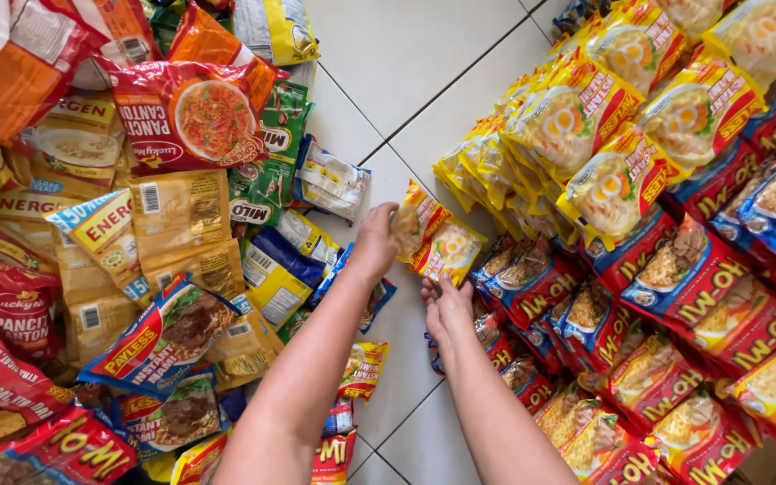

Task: The person sorts various food packages on the floor, picking up individual packets and arranging them into organized stacks.

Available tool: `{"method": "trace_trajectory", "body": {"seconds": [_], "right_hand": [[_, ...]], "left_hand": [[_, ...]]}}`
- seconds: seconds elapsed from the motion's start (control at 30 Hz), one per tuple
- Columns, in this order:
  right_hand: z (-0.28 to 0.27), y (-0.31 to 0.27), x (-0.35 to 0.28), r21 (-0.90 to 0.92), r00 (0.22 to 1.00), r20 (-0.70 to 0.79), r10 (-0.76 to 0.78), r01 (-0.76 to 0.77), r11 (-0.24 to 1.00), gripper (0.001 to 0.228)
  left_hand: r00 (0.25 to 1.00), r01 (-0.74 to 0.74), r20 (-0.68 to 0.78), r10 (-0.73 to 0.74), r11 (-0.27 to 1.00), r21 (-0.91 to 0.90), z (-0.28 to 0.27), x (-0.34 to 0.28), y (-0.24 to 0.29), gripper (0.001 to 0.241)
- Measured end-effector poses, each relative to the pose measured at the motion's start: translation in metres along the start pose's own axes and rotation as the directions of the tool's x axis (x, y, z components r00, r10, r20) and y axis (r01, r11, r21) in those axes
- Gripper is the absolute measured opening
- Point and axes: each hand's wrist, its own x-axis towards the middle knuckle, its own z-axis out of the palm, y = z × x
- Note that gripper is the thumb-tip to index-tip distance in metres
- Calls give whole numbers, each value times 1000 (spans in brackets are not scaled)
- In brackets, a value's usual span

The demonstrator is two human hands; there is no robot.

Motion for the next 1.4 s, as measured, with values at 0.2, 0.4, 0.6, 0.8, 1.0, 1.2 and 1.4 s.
{"method": "trace_trajectory", "body": {"seconds": [0.2, 0.4, 0.6, 0.8, 1.0, 1.2, 1.4], "right_hand": [[-2, 9, 9, 189, 1000, 15, -8, 5, 982, 30], [-21, 38, 30, 211, 999, -42, -7, 15, 977, 29], [-2, 23, 1, 215, 995, -90, 53, -33, 976, 40], [17, -6, -76, -526, 960, 37, -279, 256, 811, 47], [52, -67, -99, -739, 683, 648, -337, 458, -494, 80], [55, -57, -64, -817, 777, 575, -256, 530, -225, 81], [34, -50, -25, -505, 568, 797, -205, 442, -741, 74]], "left_hand": [[995, -75, -47, 83, 983, 165, 7, -14, 13, 54], [995, -100, 32, 95, 901, 421, 4, -52, 26, 62], [975, -62, 222, -16, 938, 342, 19, -42, 1, 59], [954, -74, 285, -95, 845, 529, 1, -42, 29, 64], [895, -275, 431, -110, 625, 730, -12, -44, 21, 73], [855, -252, 449, -258, 552, 795, -34, -35, 25, 73], [876, -251, 434, -212, 567, 784, -32, -34, 17, 76]]}}
